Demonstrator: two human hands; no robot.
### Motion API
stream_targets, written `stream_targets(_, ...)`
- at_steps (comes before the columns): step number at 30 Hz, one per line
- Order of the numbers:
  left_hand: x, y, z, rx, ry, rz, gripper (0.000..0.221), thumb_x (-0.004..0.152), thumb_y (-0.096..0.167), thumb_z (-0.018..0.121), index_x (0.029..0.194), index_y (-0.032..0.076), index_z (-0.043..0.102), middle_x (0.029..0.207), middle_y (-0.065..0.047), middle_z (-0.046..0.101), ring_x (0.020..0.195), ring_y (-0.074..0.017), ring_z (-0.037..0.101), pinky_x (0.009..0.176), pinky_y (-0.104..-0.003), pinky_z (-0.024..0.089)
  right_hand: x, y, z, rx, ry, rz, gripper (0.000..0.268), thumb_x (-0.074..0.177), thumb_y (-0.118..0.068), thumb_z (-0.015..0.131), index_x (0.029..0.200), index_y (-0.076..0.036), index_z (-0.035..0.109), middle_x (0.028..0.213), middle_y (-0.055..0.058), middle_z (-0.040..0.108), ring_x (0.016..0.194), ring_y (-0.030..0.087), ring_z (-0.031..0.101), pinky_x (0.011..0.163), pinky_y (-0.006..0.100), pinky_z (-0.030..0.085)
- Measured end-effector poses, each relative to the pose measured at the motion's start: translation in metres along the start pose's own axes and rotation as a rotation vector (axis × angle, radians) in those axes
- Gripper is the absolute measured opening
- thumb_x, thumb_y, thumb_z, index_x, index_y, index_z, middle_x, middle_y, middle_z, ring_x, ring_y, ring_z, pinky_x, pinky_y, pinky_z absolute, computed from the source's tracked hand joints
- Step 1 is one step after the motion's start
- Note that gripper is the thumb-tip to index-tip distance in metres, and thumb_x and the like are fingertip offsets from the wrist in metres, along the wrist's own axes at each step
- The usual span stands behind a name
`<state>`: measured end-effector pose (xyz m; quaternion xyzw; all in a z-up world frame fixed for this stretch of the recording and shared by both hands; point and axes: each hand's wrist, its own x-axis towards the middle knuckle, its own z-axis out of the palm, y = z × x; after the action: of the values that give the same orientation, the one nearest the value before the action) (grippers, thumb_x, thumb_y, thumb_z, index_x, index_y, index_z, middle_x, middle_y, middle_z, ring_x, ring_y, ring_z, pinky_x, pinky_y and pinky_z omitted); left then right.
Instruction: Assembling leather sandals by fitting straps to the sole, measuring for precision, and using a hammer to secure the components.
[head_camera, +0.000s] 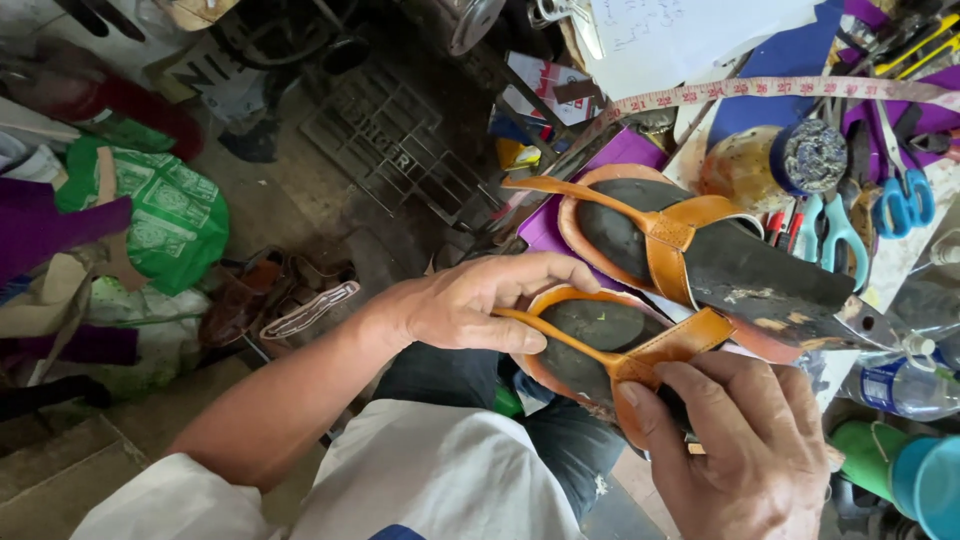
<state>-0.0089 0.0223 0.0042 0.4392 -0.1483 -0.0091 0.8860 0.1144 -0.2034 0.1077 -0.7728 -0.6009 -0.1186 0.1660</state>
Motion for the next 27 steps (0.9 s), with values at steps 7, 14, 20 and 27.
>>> stream_targets(7, -0.001, -0.006, -0.006, 0.240, 0.057, 0.014, 0.055, 0.101, 0.020, 0.065, 0.147, 0.002, 0.041, 0.128, -0.007, 0.062, 0.113, -0.0139, 0.062, 0.100, -0.029, 0.055, 0.000, -0.001, 0.001, -0.007, 0.023, -0.009, 0.018, 0.091, -0.022, 0.084, 0.095, -0.006, 0.077, 0.104, 0.012, 0.074, 0.090, 0.037, 0.065, 0.084, 0.047, 0.051)
stream_targets(14, 0.000, -0.005, -0.005, 0.202, 0.038, 0.018, 0.054, 0.101, 0.021, 0.065, 0.146, 0.001, 0.042, 0.128, -0.006, 0.062, 0.115, -0.0135, 0.061, 0.103, -0.029, 0.053, 0.001, -0.001, 0.002, -0.011, 0.051, -0.020, 0.018, 0.090, -0.022, 0.086, 0.094, -0.006, 0.077, 0.102, 0.010, 0.074, 0.086, 0.033, 0.064, 0.082, 0.043, 0.050)
stream_targets(20, -0.002, -0.012, -0.008, 0.215, 0.057, 0.022, 0.056, 0.101, 0.018, 0.066, 0.148, 0.001, 0.041, 0.132, -0.006, 0.059, 0.118, -0.0136, 0.058, 0.106, -0.029, 0.051, 0.004, -0.002, 0.002, 0.009, 0.050, -0.033, 0.019, 0.090, -0.020, 0.085, 0.093, -0.003, 0.076, 0.100, 0.012, 0.073, 0.087, 0.035, 0.066, 0.083, 0.045, 0.052)
stream_targets(27, -0.001, -0.009, -0.003, 0.267, 0.116, -0.014, 0.051, 0.097, 0.011, 0.064, 0.143, 0.002, 0.045, 0.121, -0.007, 0.065, 0.107, -0.0128, 0.062, 0.096, -0.028, 0.055, 0.005, -0.001, 0.002, -0.086, -0.009, -0.034, 0.021, 0.092, -0.027, 0.082, 0.099, -0.008, 0.075, 0.106, 0.008, 0.071, 0.093, 0.038, 0.065, 0.083, 0.048, 0.052)
